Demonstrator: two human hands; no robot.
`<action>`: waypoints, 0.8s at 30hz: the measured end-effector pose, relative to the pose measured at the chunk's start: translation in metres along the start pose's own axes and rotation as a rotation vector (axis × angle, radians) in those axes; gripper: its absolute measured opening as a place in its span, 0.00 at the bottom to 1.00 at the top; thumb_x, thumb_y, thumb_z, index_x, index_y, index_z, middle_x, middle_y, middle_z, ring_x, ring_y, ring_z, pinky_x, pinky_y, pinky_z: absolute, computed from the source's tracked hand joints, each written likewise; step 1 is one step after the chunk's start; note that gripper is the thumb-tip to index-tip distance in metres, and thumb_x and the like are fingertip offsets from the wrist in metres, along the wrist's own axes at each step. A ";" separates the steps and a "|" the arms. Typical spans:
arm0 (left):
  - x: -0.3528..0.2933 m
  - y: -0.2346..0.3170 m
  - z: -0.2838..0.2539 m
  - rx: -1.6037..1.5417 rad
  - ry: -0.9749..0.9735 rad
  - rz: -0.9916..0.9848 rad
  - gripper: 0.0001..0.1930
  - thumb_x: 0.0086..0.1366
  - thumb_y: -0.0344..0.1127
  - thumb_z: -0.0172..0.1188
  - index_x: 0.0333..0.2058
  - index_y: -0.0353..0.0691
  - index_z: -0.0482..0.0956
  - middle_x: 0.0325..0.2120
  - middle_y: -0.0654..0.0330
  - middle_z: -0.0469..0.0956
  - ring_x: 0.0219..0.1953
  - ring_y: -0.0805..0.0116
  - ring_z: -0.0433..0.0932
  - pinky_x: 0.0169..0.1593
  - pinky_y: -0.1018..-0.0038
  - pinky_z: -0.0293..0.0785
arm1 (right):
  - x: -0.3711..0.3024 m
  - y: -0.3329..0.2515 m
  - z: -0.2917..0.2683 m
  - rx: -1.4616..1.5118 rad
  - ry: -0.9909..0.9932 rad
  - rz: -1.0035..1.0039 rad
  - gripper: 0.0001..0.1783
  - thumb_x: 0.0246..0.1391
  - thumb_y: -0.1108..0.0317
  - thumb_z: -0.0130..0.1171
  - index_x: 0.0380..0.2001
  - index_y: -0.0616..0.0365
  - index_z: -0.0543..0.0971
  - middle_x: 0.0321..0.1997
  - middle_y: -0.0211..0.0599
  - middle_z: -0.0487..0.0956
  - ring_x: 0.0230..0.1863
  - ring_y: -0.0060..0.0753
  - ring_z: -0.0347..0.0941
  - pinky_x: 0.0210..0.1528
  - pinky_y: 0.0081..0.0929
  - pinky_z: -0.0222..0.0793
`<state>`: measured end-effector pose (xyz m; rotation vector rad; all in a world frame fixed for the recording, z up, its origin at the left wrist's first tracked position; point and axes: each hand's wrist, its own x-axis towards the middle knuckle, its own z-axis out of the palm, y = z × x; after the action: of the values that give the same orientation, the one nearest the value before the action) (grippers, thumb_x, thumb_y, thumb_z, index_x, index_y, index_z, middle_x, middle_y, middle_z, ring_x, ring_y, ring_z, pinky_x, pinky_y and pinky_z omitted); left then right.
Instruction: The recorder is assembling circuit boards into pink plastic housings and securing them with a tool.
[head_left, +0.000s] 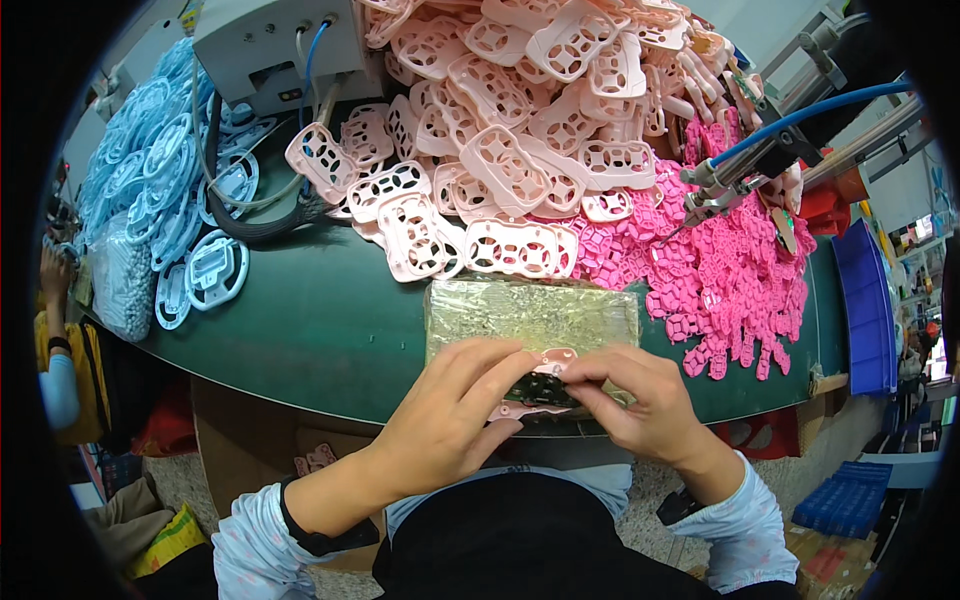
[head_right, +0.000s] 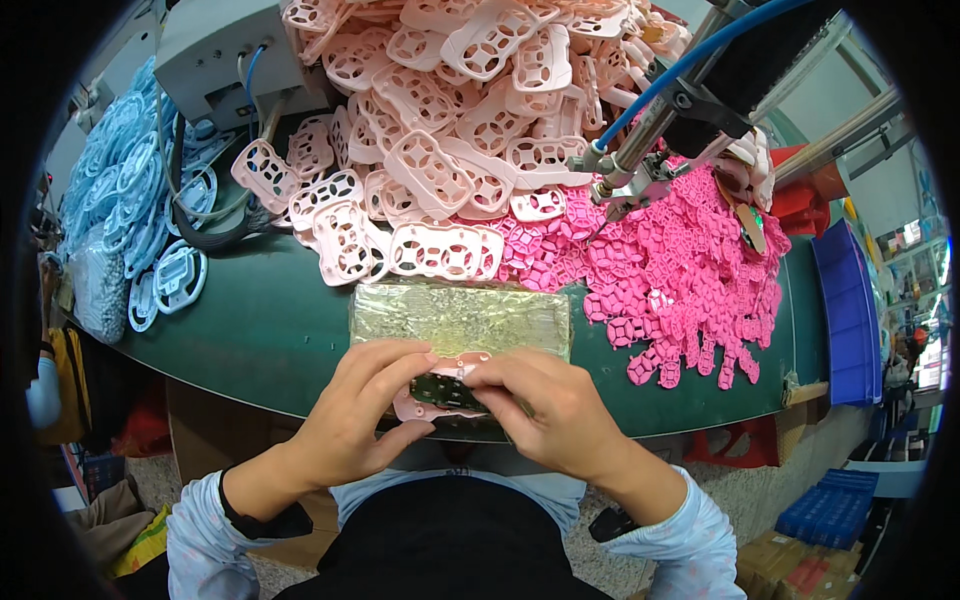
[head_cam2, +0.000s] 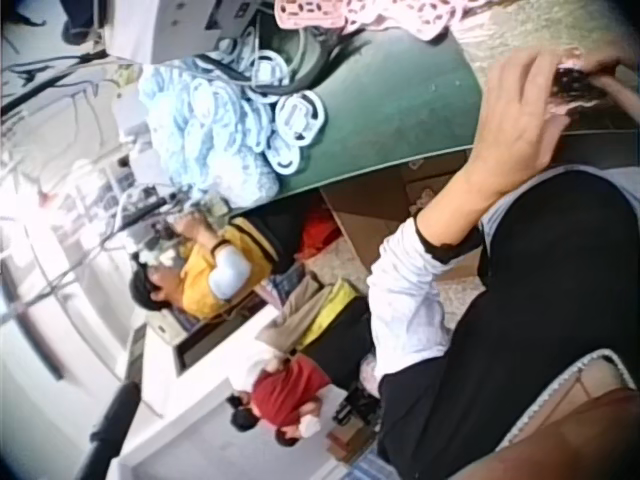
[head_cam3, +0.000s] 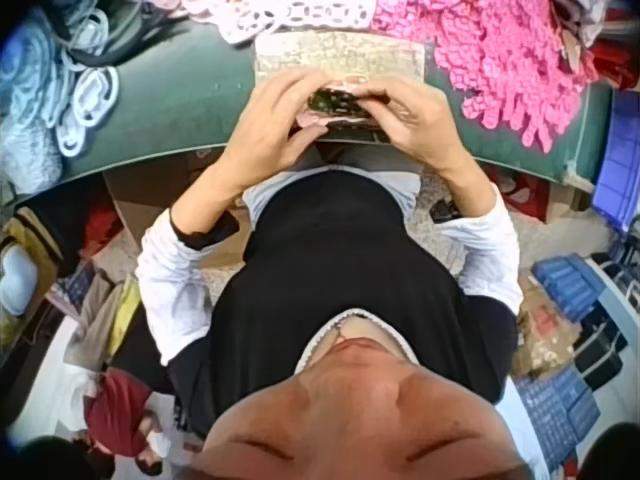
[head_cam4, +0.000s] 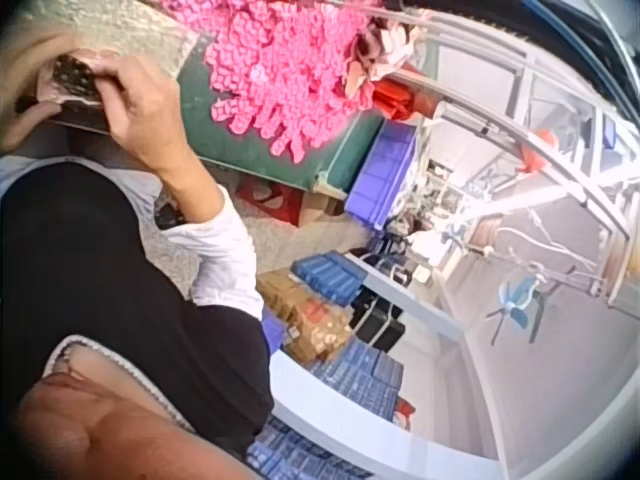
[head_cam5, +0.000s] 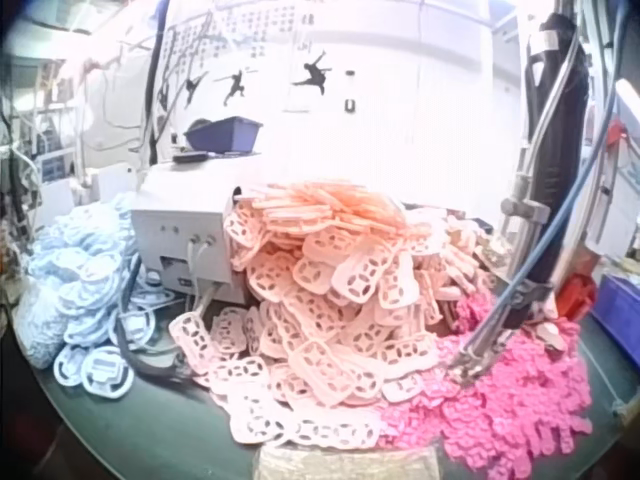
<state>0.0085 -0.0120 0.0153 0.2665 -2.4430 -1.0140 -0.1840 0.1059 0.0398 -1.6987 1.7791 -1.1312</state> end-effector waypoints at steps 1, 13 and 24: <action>-0.001 0.000 0.000 -0.002 0.001 -0.003 0.35 0.46 0.26 0.69 0.55 0.38 0.66 0.51 0.50 0.68 0.52 0.50 0.69 0.54 0.60 0.66 | 0.005 0.002 -0.001 -0.014 -0.035 -0.045 0.11 0.44 0.80 0.63 0.34 0.59 0.79 0.30 0.41 0.78 0.30 0.40 0.76 0.33 0.30 0.72; -0.009 -0.008 0.006 0.035 0.033 0.034 0.17 0.47 0.32 0.70 0.38 0.40 0.80 0.48 0.46 0.71 0.47 0.49 0.75 0.47 0.63 0.74 | -0.003 0.013 0.007 -0.306 -0.119 -0.253 0.21 0.39 0.70 0.69 0.41 0.55 0.79 0.42 0.38 0.74 0.40 0.38 0.70 0.41 0.33 0.67; -0.008 -0.009 0.004 -0.027 0.039 -0.011 0.28 0.48 0.31 0.70 0.48 0.35 0.71 0.49 0.46 0.72 0.49 0.49 0.74 0.49 0.63 0.73 | -0.002 0.002 0.008 -0.390 -0.124 -0.150 0.16 0.42 0.67 0.67 0.38 0.55 0.80 0.40 0.34 0.72 0.39 0.38 0.68 0.41 0.35 0.64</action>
<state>0.0136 -0.0133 0.0041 0.2886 -2.3936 -1.0362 -0.1783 0.1058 0.0330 -2.1058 1.9106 -0.7456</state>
